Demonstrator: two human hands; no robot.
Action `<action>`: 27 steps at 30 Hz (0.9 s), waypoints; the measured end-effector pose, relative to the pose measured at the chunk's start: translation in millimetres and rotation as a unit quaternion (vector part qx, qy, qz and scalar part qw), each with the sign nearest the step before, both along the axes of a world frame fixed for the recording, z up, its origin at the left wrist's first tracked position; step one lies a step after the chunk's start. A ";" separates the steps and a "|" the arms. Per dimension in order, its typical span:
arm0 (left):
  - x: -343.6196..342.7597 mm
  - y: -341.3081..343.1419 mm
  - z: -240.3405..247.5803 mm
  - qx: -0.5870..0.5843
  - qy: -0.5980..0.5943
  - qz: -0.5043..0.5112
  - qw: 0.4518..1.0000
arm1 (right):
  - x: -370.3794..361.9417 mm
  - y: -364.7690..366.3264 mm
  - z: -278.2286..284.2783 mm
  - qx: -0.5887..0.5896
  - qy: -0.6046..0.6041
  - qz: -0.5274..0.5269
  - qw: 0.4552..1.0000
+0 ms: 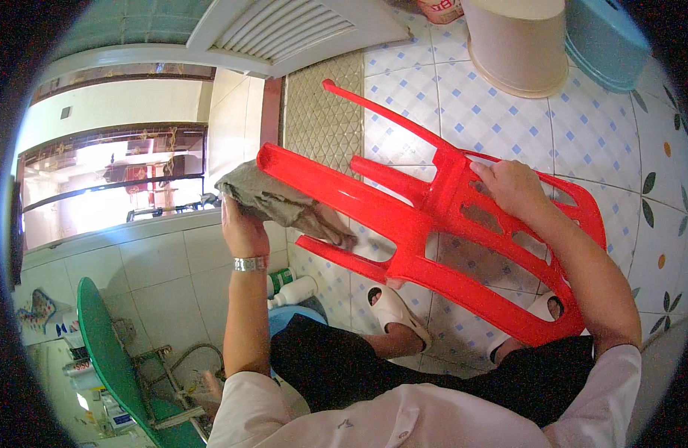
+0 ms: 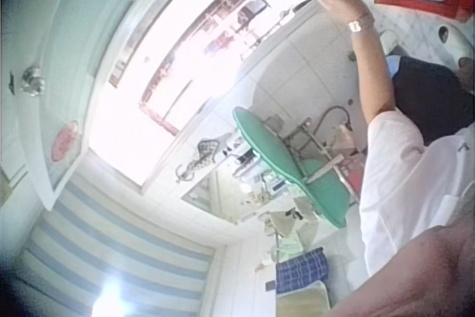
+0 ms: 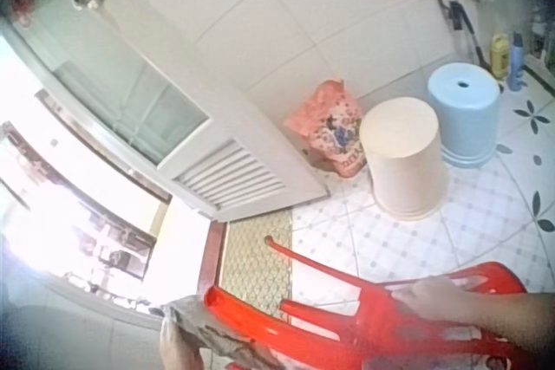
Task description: The person cleans a plastic stool with a cloth, rotating it by hand while wiping down its legs, underside, and seat.
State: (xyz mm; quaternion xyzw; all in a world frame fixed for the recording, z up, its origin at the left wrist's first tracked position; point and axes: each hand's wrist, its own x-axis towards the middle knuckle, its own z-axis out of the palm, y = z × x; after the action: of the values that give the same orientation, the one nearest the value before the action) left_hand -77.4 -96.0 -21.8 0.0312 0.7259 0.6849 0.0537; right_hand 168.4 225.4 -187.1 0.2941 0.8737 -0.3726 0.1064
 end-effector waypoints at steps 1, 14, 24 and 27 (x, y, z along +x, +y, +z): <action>3.2 3.5 -2.7 0.003 0.015 -0.005 1.000 | -0.1 -1.3 -0.7 0.011 0.005 0.007 1.000; -24.8 59.3 -9.5 -0.321 0.090 -0.095 0.938 | -1.4 -6.0 5.5 0.022 -0.018 0.021 0.999; 5.9 45.8 -27.1 0.105 -0.088 -0.133 0.982 | 5.6 -3.2 -1.3 0.031 -0.010 0.036 0.999; 14.9 43.7 -30.1 0.182 -0.169 -0.161 0.955 | 9.6 -0.4 -6.8 0.025 -0.019 0.058 0.998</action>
State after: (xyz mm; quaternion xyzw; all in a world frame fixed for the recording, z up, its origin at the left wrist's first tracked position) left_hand -62.4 -52.3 -52.0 0.0401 0.5550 0.7828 0.2786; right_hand 178.0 225.1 -193.9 0.2527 0.8963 -0.3377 0.1371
